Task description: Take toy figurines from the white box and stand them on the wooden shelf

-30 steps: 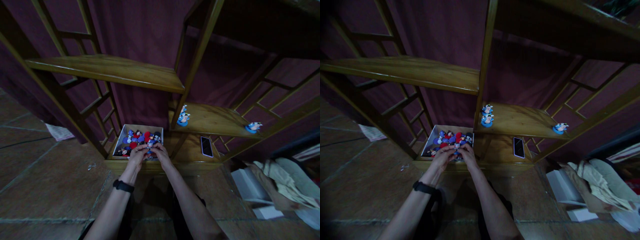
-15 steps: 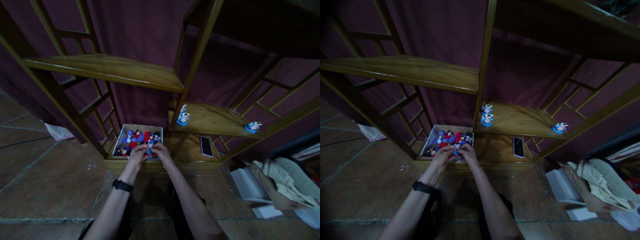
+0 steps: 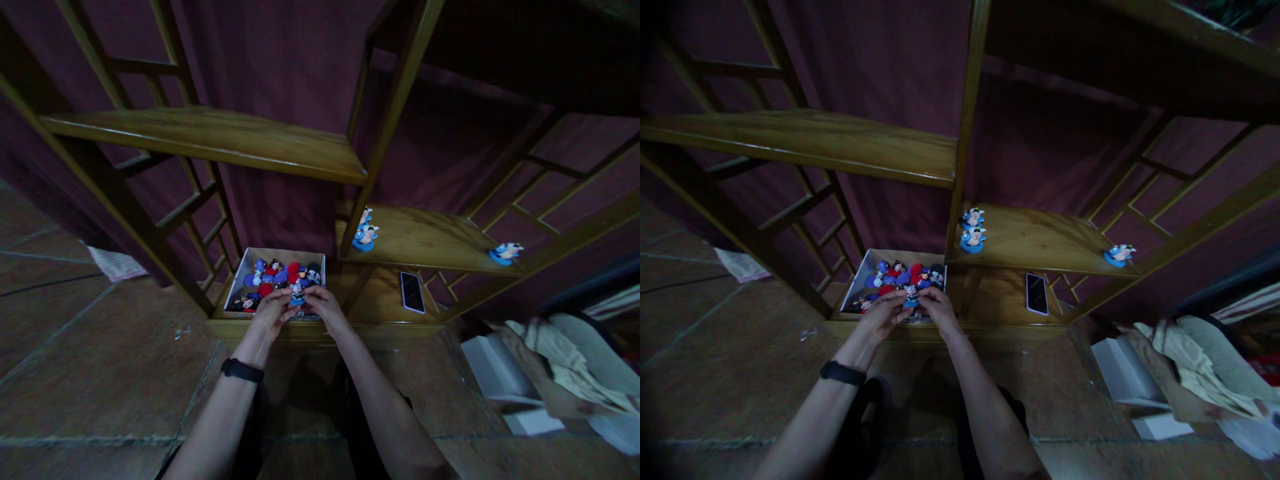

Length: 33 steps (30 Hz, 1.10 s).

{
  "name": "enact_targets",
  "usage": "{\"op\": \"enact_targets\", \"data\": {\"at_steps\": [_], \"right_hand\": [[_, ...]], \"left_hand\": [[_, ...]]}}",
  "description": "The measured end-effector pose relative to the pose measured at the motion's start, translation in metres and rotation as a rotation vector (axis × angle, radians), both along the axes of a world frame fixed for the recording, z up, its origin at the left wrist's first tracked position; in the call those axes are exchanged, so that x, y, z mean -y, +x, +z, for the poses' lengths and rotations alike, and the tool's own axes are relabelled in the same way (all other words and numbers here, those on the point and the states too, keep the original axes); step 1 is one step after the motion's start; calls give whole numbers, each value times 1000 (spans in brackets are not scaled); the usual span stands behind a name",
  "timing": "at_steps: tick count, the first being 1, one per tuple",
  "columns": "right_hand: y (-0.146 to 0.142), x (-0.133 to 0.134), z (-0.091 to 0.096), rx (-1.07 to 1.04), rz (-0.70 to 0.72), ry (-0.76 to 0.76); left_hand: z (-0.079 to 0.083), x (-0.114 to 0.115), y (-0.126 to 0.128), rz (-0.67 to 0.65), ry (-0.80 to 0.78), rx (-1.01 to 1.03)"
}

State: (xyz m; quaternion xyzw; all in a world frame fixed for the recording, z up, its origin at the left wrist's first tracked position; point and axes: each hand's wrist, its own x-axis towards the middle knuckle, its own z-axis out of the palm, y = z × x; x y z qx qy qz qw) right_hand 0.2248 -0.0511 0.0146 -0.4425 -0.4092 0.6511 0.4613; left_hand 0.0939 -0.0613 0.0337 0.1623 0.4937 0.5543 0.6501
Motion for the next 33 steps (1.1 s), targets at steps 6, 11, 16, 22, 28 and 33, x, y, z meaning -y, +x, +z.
{"op": "enact_targets", "data": {"at_steps": [6,11,16,22,28,33], "right_hand": [[0,1,2,-12,-16,-18],[-1,2,2,-28,-3,-8],[-2,2,4,-17,-4,-16],[-3,2,5,21,-17,-12],[-4,1,1,60,-14,49],[-6,-5,-8,80,-40,209]], "left_hand": [[-2,-3,-2,-20,-25,53],[-4,-3,-1,-19,-12,39],[-4,-2,0,-30,1,18],[-1,0,1,-46,22,-18],[1,2,1,-115,95,-73],[-4,0,4,-32,187,-127]]}}
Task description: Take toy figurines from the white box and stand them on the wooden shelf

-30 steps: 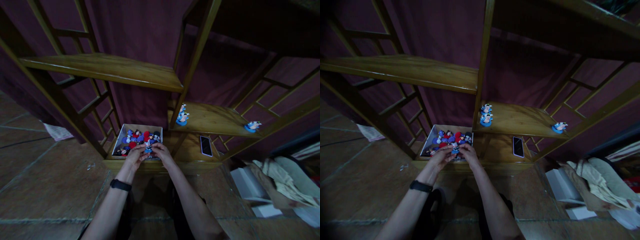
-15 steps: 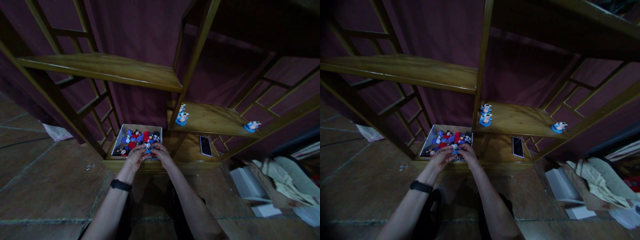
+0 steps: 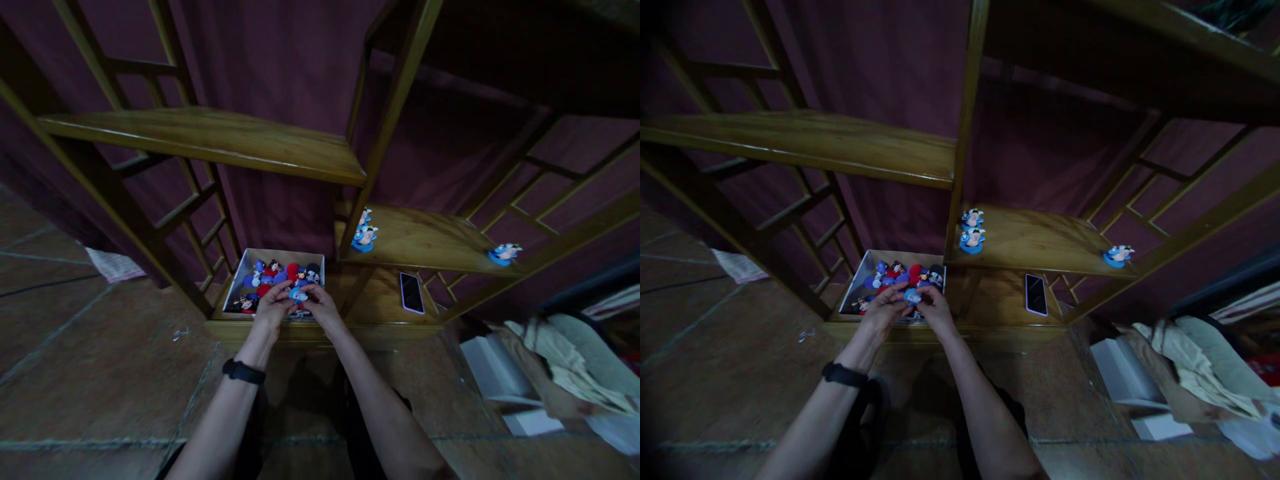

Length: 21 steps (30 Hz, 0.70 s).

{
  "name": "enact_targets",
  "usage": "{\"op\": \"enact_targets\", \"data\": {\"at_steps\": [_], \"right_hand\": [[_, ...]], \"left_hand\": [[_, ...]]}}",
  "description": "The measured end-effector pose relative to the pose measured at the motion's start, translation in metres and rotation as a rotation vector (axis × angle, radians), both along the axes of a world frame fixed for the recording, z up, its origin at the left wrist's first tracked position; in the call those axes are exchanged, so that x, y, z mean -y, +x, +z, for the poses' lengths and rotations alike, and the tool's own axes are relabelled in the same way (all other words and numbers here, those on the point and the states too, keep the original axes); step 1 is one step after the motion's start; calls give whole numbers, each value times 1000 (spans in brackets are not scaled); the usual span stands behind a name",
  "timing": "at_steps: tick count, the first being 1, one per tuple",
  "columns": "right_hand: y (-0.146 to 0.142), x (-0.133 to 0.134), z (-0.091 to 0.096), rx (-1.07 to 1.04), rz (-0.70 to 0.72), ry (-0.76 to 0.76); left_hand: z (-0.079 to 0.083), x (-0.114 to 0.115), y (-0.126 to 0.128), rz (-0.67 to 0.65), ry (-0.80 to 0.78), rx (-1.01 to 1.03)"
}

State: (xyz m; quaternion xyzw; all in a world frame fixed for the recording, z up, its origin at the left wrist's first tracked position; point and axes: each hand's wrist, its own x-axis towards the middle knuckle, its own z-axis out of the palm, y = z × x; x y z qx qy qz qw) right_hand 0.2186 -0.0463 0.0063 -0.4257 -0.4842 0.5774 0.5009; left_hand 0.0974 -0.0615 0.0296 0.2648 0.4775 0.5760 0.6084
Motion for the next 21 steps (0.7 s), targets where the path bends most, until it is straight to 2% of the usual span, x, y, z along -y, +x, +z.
{"op": "enact_targets", "data": {"at_steps": [5,10,14,21], "right_hand": [[-1,-1,2,-17,-15,59],[1,4,11,-119,20,-32],[4,6,14,-197,-14,-145],[4,7,13,-282,-27,-177]], "left_hand": [[-4,-3,2,17,54,-54],[-1,-3,1,23,84,-74],[4,-2,1,7,89,-52],[4,-2,1,-24,91,-91]]}}
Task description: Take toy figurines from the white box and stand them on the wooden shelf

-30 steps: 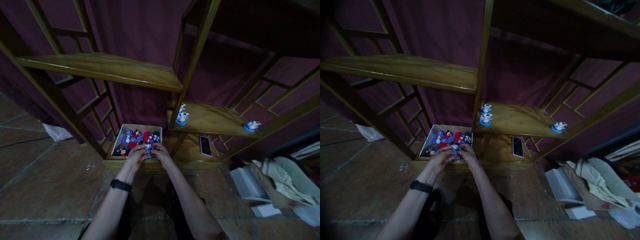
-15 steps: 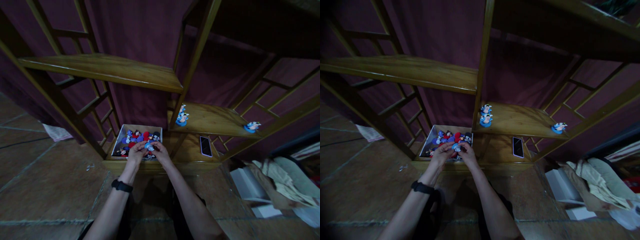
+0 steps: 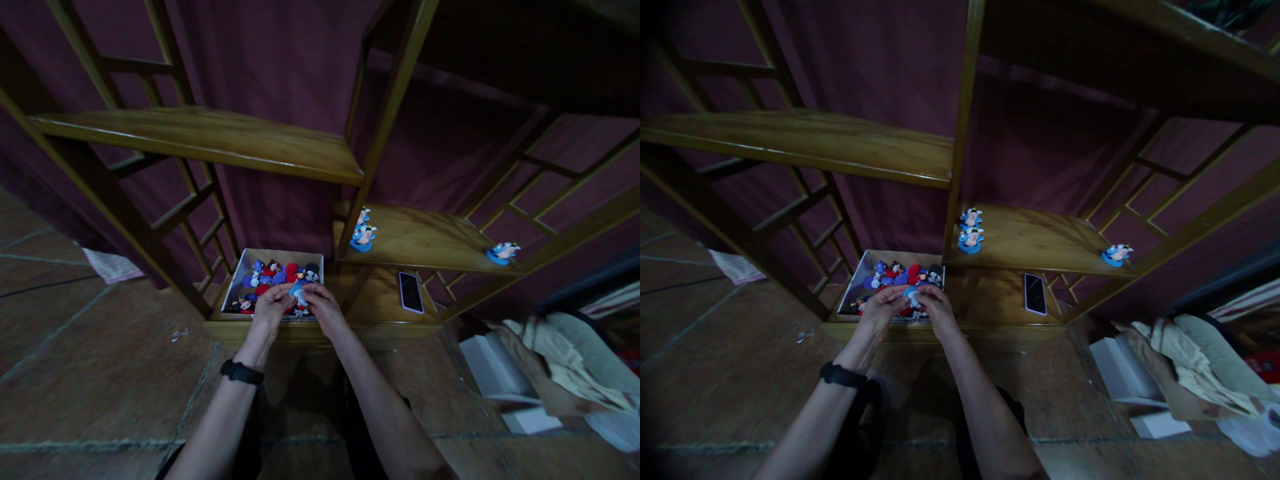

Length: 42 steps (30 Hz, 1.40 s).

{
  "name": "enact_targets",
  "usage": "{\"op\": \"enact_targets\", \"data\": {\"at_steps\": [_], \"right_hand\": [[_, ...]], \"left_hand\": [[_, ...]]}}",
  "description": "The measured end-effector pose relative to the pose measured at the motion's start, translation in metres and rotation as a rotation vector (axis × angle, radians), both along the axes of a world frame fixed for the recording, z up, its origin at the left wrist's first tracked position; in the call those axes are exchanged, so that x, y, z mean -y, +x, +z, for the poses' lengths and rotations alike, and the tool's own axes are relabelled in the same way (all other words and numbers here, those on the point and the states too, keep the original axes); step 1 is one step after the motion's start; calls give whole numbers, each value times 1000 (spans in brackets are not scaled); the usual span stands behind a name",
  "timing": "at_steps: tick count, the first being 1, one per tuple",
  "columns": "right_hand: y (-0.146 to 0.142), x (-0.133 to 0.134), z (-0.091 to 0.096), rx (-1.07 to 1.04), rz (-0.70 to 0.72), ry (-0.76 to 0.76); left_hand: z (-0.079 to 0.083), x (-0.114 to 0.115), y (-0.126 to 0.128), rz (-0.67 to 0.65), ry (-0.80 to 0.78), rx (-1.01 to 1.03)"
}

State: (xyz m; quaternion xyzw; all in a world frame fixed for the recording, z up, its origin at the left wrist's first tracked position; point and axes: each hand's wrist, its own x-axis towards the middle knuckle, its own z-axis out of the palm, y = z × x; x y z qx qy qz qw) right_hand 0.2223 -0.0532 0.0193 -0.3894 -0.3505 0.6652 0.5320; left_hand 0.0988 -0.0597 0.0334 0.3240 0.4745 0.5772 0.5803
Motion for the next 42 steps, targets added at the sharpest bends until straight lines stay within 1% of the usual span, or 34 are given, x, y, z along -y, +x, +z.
{"op": "enact_targets", "data": {"at_steps": [5,12,16,23,27,32,38,42], "right_hand": [[-1,-2,-3,17,-10,29],[-2,-2,-6,120,-51,116],[-2,-2,-5,147,-44,120],[0,-5,-10,252,-17,140],[1,-4,-9,303,-24,160],[1,-4,-9,377,-54,188],[0,-5,-12,372,-95,202],[-1,-6,-14,364,-118,191]], "left_hand": [[-2,-1,0,19,4,-55],[1,1,-2,-43,-48,-13],[0,1,-3,-60,-75,-19],[0,-1,-4,-76,-96,-38],[-1,-1,-4,-92,-68,-89],[0,-3,0,-75,4,-216],[-1,-4,2,-94,87,-332],[0,-3,3,-91,84,-345]]}}
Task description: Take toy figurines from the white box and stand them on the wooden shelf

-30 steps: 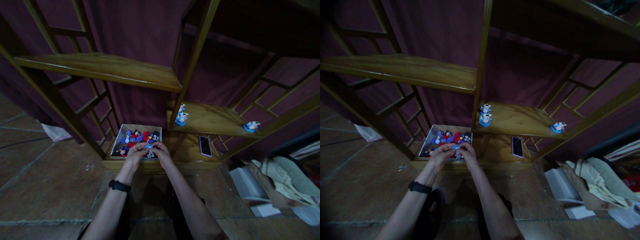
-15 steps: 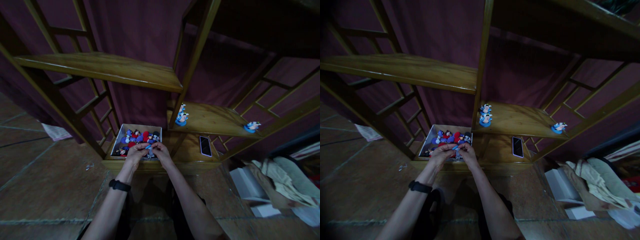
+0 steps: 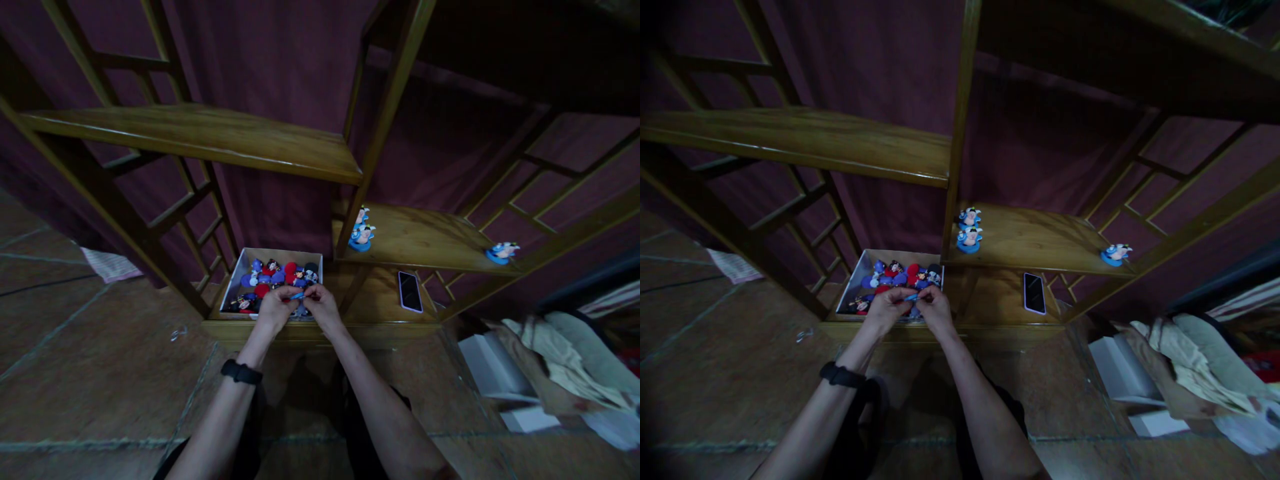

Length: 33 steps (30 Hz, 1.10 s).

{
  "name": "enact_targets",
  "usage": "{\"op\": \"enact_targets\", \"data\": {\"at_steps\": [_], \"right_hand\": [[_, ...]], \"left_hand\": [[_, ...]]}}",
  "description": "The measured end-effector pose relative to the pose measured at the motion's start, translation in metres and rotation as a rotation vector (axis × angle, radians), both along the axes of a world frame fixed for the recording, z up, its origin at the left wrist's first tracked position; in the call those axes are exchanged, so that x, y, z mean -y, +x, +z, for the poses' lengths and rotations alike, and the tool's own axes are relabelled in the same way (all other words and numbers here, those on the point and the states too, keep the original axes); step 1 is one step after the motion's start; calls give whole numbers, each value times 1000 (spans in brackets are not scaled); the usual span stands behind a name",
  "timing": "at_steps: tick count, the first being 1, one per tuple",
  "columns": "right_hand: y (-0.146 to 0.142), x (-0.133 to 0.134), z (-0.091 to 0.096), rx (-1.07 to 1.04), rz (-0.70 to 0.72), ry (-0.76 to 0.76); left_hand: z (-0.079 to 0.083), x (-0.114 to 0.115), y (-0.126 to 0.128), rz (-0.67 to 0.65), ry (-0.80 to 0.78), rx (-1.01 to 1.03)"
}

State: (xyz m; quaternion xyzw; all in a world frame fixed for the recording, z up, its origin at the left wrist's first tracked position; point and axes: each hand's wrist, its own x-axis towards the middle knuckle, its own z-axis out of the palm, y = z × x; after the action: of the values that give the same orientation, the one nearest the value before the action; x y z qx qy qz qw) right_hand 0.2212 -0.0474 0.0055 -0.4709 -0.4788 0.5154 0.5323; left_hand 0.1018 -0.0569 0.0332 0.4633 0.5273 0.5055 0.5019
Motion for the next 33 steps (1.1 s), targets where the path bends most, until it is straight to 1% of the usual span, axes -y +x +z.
{"op": "enact_targets", "data": {"at_steps": [4,8,12,18,23,27,30,33], "right_hand": [[1,0,1,-56,-15,-25],[3,1,4,-164,11,-76],[4,2,8,-193,55,-108],[6,3,13,-185,88,-94],[7,7,23,-207,113,-76],[8,9,29,-229,146,-84],[10,10,30,-243,194,-70],[11,10,28,-248,236,-25]], "left_hand": [[3,1,-1,7,-50,66],[4,2,-3,7,-96,155],[3,2,-6,5,-141,226],[4,2,-6,-5,-156,281],[8,2,-6,17,-146,311],[9,2,-8,12,-176,356],[10,1,-9,-9,-203,431],[10,1,-11,-18,-215,497]]}}
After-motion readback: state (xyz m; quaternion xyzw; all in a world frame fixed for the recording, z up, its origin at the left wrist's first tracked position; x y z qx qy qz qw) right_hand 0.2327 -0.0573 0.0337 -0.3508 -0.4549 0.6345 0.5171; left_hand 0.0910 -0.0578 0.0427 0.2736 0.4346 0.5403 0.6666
